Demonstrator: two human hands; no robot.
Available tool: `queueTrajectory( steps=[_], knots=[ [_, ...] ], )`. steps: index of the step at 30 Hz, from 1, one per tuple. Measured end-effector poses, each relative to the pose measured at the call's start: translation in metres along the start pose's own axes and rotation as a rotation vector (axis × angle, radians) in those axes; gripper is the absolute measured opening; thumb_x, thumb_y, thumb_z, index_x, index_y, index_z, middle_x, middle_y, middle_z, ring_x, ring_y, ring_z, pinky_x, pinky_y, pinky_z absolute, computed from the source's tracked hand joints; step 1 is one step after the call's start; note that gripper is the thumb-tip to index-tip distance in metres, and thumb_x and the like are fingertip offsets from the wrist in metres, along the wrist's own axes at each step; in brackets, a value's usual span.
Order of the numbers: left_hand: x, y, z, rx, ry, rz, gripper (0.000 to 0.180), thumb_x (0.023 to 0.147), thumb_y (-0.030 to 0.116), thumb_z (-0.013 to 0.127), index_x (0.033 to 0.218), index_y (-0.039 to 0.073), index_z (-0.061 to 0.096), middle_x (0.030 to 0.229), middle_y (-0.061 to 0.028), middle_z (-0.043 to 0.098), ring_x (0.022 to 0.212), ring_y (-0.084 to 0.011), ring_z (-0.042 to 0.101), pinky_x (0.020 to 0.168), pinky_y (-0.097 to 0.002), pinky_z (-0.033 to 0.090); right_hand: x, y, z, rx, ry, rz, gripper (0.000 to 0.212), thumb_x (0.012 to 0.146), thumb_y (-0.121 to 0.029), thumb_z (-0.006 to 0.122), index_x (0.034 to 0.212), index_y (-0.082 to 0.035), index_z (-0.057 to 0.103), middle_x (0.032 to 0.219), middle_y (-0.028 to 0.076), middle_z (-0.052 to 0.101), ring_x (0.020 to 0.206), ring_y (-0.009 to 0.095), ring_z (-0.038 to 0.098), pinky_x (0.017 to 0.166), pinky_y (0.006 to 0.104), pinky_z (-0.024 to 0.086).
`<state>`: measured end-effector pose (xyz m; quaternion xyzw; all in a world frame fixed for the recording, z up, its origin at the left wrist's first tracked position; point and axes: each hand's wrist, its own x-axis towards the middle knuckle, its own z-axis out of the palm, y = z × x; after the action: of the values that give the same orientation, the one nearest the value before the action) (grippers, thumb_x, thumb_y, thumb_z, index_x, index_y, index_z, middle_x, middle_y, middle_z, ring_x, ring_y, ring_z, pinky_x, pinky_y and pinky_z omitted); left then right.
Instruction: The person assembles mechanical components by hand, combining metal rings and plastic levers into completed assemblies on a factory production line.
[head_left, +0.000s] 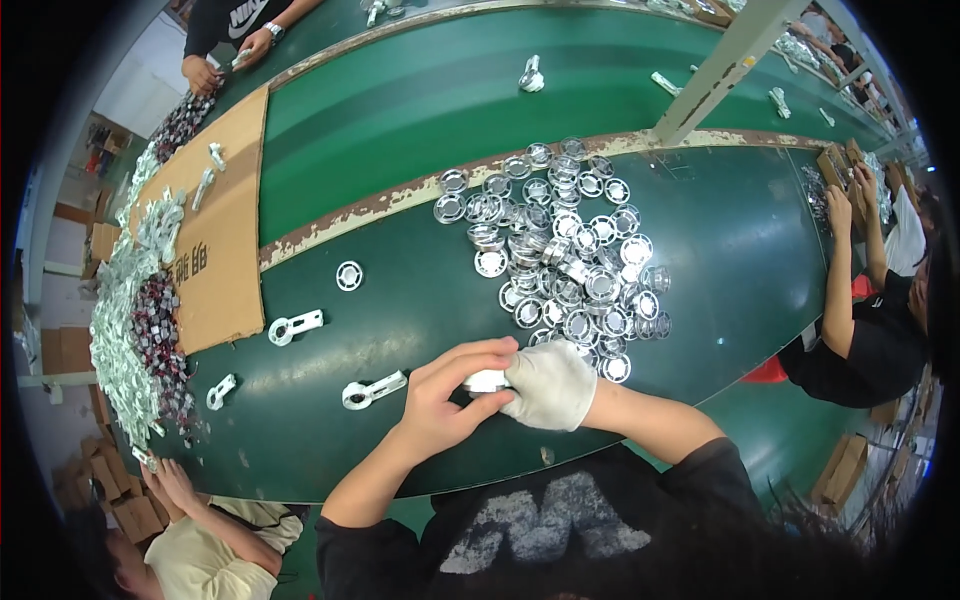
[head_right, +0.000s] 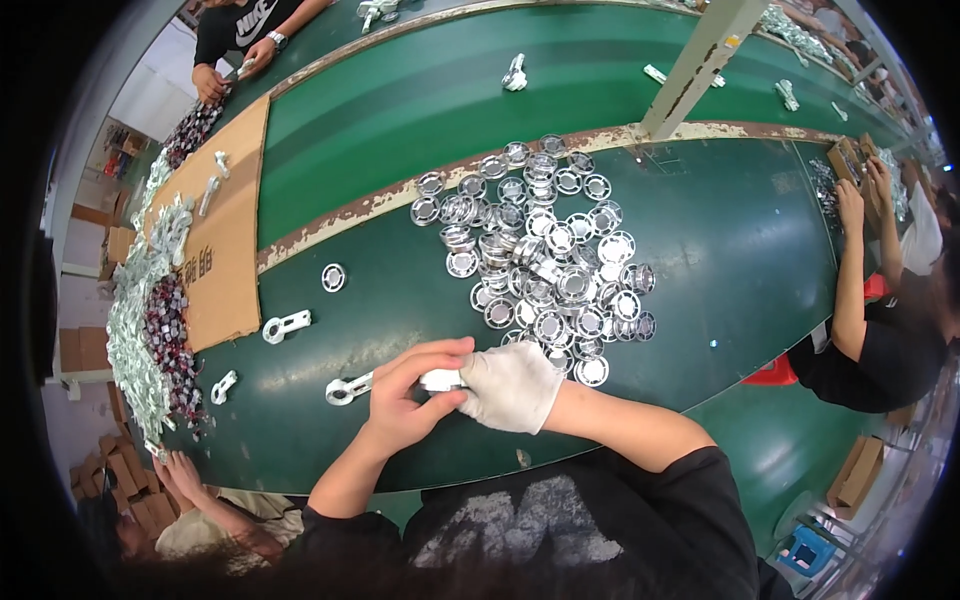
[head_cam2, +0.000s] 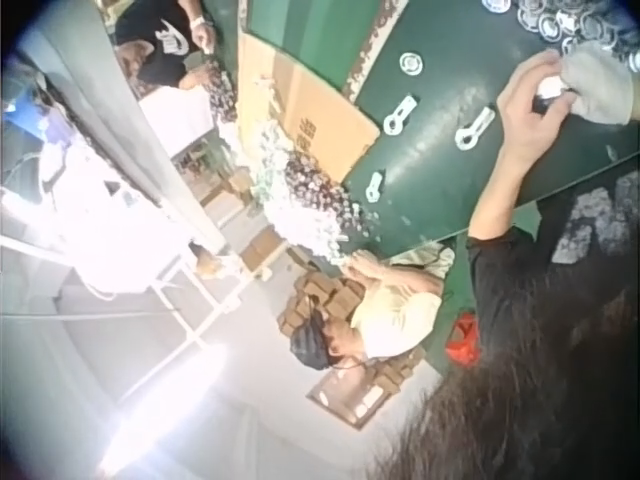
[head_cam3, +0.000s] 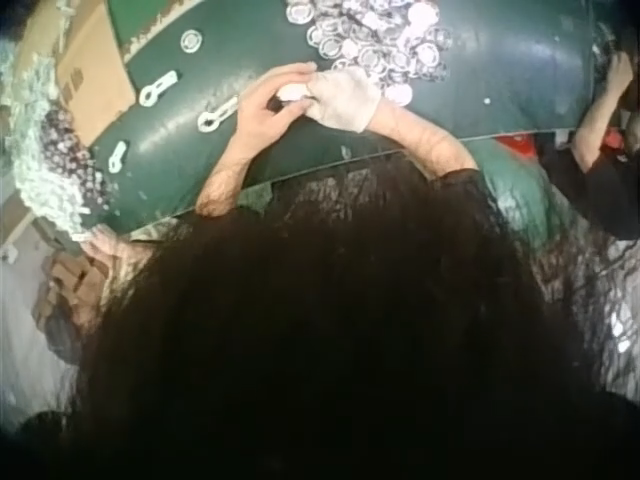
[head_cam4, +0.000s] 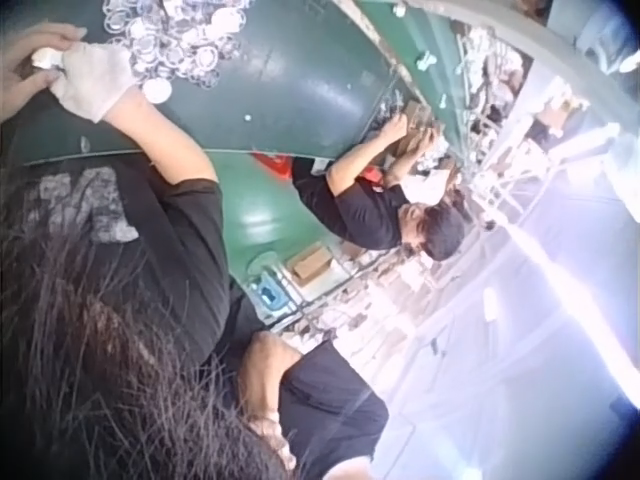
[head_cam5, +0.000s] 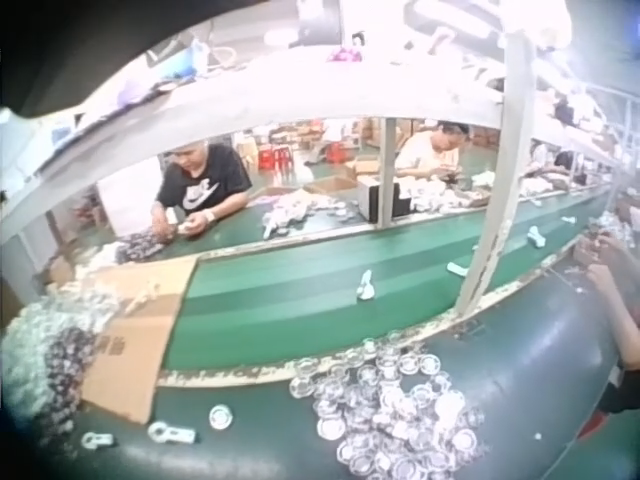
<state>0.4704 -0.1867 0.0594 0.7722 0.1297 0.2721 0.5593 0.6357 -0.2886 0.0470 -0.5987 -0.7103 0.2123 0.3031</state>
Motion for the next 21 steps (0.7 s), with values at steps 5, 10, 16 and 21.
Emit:
queueTrajectory(
  steps=[5,10,16,21],
  knots=[
    [-0.006,-0.004,0.006,-0.011,0.084,-0.092,0.029,0.081,-0.002,0.079,0.107,-0.001,0.068,0.118,-0.0163,0.072,0.11,-0.0278,0.071,0.094,-0.0361,0.057,-0.001,-0.003,0.013,-0.124,0.008,0.119,0.021,0.087,-0.026,0.066,0.1,-0.01,0.064,0.061,0.01,0.065,0.056,0.031,0.068,0.047,0.043,0.053],
    [0.008,0.0,-0.015,0.01,-0.043,-0.022,0.033,0.081,0.001,0.078,0.112,0.0,0.07,0.119,-0.0148,0.072,0.109,-0.0284,0.071,0.092,-0.0363,0.057,-0.001,0.003,0.003,-0.088,-0.007,0.032,0.029,0.094,-0.036,0.064,0.103,-0.009,0.064,0.064,0.01,0.066,0.056,0.032,0.068,0.047,0.0434,0.053],
    [0.043,0.005,-0.064,0.103,-0.175,-0.229,0.025,0.09,0.014,0.072,0.112,0.003,0.073,0.106,-0.0063,0.056,0.098,-0.0158,0.058,0.08,-0.0301,0.05,0.013,-0.012,-0.027,0.083,0.068,0.152,0.049,0.094,-0.038,0.066,0.13,-0.005,0.056,0.092,0.01,0.072,0.082,0.03,0.072,0.066,0.0407,0.057],
    [0.103,-0.037,-0.118,-0.136,0.217,-0.58,0.032,0.104,0.028,0.06,0.12,0.002,0.069,0.103,-0.0036,0.068,0.088,-0.0099,0.062,0.077,-0.0263,0.054,0.014,0.0,-0.028,0.141,0.22,0.181,0.058,0.088,-0.015,0.074,0.14,-0.005,0.05,0.091,0.006,0.07,0.086,0.025,0.069,0.075,0.0357,0.056]
  ],
)
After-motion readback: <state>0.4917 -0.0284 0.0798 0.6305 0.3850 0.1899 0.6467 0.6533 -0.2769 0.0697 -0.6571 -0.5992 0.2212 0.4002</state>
